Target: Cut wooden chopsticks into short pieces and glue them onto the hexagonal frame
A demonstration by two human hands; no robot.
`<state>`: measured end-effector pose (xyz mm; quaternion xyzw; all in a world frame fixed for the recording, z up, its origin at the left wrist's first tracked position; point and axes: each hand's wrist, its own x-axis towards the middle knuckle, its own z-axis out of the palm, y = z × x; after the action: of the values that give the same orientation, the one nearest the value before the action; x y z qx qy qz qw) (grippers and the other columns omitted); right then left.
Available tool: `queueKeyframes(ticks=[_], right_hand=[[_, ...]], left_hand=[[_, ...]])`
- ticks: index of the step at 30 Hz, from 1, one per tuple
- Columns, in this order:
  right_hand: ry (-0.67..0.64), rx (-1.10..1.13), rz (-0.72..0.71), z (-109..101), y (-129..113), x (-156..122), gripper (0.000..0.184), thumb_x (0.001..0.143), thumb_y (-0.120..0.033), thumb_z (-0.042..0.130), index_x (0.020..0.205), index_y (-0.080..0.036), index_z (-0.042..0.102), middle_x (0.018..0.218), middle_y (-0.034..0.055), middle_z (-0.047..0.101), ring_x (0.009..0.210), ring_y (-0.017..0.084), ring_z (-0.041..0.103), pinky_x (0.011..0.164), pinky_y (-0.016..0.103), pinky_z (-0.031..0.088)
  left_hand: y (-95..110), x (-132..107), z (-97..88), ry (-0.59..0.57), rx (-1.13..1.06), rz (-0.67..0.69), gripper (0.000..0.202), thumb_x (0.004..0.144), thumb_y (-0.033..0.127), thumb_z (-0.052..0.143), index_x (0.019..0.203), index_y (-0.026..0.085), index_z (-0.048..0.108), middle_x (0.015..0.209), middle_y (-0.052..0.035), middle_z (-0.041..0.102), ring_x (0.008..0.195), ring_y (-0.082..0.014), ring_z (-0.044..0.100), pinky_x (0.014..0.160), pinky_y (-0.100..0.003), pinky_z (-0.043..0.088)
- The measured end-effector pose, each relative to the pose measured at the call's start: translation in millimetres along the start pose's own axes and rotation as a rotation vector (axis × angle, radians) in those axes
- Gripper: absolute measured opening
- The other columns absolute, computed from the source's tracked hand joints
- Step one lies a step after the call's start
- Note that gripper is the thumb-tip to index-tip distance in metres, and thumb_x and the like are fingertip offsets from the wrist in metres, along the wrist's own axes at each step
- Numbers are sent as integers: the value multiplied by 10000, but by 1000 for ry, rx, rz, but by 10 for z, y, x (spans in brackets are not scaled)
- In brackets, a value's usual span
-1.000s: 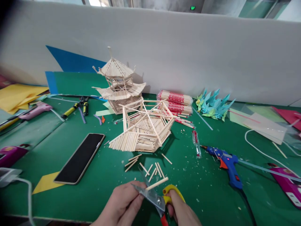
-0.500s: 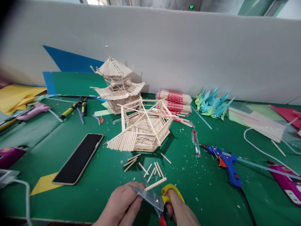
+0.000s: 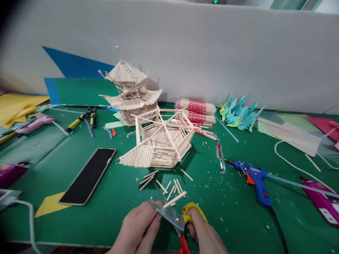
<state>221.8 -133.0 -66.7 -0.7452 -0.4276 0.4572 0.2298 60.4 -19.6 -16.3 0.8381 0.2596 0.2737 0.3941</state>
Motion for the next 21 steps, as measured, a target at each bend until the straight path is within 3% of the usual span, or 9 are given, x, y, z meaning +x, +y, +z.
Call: queueKeyframes(ticks=[4,7,9,13,15,17,21], right_hand=[[12,-13,-61,16,33,-29,559,557,-292,649,1081,-206,475,789,18,612,719,182,589,637,219,451],[0,26,-76,64,-37,-9,539,550,-289,640,1050,-207,455,778,14,610,731,185,600,622,217,461],[-17,61,-85,87,-104,9,486,567,-276,615,1018,-207,447,770,15,607,763,189,603,606,207,465],[-42,50,-74,19,-220,-10,478,551,-222,598,1005,-208,446,761,13,591,767,181,597,563,178,462],[-44,14,-46,-56,-240,-46,502,554,-212,601,1034,-209,453,778,20,590,737,171,594,561,175,463],[-51,-11,-45,-115,-231,-76,497,562,-211,603,1041,-207,468,808,27,598,727,165,592,598,185,467],[-61,22,-67,-82,-165,-66,564,538,-225,638,1070,-190,454,888,42,619,814,193,601,681,221,471]], left_hand=[[59,104,-150,-188,-299,-189,280,829,150,359,700,110,604,647,-70,611,570,-133,525,548,-198,400],[88,134,-198,-264,-428,-301,291,825,173,371,673,106,611,663,-77,628,586,-138,530,562,-202,410],[77,99,-152,-224,-380,-294,288,832,178,368,681,109,604,649,-71,617,578,-135,519,555,-202,404],[24,-19,5,4,-70,-131,239,826,132,366,682,127,557,619,-50,552,550,-130,474,531,-206,370],[15,-41,24,33,-41,-85,232,819,116,364,669,137,539,619,-44,536,554,-131,470,534,-209,361],[25,-19,-24,-38,-165,-133,239,825,135,368,671,140,550,631,-42,548,573,-131,485,552,-208,366],[50,82,-191,-248,-542,-373,227,810,209,418,663,131,573,580,7,487,535,-103,412,527,-191,331]])
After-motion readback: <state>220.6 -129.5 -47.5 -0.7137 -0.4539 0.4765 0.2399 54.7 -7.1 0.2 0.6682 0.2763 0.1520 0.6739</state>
